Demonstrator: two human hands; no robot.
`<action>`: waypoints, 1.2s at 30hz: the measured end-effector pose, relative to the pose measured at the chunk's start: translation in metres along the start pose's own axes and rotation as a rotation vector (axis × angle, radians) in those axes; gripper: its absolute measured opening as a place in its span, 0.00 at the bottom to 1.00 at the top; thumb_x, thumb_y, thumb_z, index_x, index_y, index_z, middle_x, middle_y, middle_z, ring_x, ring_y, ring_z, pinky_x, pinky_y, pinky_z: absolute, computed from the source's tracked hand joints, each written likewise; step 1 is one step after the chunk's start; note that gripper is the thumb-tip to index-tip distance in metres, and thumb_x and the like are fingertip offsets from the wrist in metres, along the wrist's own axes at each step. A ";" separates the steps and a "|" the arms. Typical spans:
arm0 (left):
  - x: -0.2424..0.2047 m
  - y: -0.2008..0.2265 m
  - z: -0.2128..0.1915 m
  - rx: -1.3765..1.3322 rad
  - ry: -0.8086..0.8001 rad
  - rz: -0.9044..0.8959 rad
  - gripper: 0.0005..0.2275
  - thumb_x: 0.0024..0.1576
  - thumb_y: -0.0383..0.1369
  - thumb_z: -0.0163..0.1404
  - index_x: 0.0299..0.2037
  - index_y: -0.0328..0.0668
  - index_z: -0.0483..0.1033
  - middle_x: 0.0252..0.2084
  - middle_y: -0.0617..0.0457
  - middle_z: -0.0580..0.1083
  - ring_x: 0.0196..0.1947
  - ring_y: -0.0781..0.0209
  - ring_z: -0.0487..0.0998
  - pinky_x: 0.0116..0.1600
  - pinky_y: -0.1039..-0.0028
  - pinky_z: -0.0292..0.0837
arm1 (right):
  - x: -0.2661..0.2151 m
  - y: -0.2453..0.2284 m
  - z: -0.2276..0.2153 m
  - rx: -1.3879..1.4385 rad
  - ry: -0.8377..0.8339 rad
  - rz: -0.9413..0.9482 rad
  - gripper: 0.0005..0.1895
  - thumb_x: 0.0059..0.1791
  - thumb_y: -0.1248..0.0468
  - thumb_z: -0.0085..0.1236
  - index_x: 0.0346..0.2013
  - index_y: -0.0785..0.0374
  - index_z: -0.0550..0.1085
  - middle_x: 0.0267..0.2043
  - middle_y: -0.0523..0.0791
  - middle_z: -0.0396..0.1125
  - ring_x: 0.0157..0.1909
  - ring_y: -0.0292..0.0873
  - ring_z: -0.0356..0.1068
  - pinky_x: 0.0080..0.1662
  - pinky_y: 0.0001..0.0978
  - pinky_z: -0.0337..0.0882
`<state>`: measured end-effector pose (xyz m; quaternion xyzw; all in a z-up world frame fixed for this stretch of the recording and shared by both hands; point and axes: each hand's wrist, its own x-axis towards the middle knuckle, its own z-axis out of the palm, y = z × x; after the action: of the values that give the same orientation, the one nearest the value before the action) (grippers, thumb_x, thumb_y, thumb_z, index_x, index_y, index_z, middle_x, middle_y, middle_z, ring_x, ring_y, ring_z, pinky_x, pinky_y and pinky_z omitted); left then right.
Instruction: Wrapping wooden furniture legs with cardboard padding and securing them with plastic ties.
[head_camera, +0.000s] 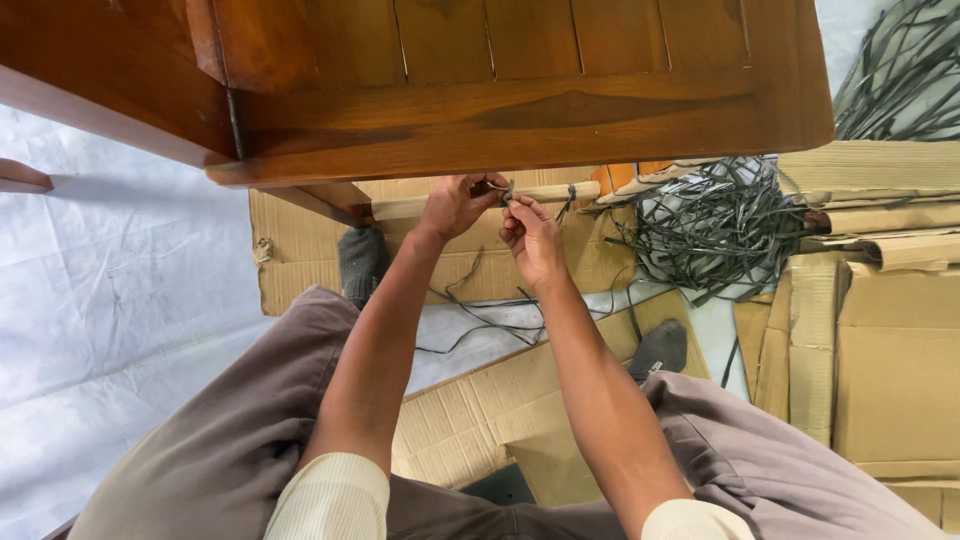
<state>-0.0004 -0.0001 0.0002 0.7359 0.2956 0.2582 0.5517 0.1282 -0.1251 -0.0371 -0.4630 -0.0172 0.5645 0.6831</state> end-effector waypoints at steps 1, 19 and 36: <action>0.000 -0.003 0.000 0.001 0.001 -0.001 0.05 0.57 0.26 0.58 0.42 0.38 0.81 0.35 0.52 0.81 0.33 0.70 0.81 0.40 0.76 0.77 | -0.002 0.000 0.002 0.000 -0.001 0.001 0.06 0.54 0.67 0.58 0.46 0.63 0.75 0.34 0.40 0.71 0.33 0.33 0.68 0.38 0.27 0.73; 0.000 -0.003 0.003 -0.220 0.017 -0.059 0.06 0.58 0.30 0.60 0.35 0.35 0.82 0.30 0.54 0.80 0.30 0.71 0.79 0.35 0.77 0.76 | -0.013 0.004 0.024 0.162 0.023 0.077 0.12 0.52 0.64 0.59 0.51 0.58 0.78 0.37 0.36 0.72 0.35 0.30 0.69 0.39 0.25 0.71; -0.001 -0.018 0.014 0.287 0.238 0.114 0.09 0.61 0.35 0.59 0.38 0.38 0.77 0.35 0.44 0.78 0.36 0.45 0.78 0.42 0.58 0.73 | -0.039 0.023 0.008 -0.891 0.239 -0.384 0.09 0.55 0.62 0.57 0.41 0.67 0.75 0.31 0.45 0.75 0.31 0.36 0.73 0.36 0.29 0.72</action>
<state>0.0061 -0.0065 -0.0212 0.7868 0.3504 0.3293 0.3869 0.0925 -0.1520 -0.0282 -0.7596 -0.2633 0.3093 0.5080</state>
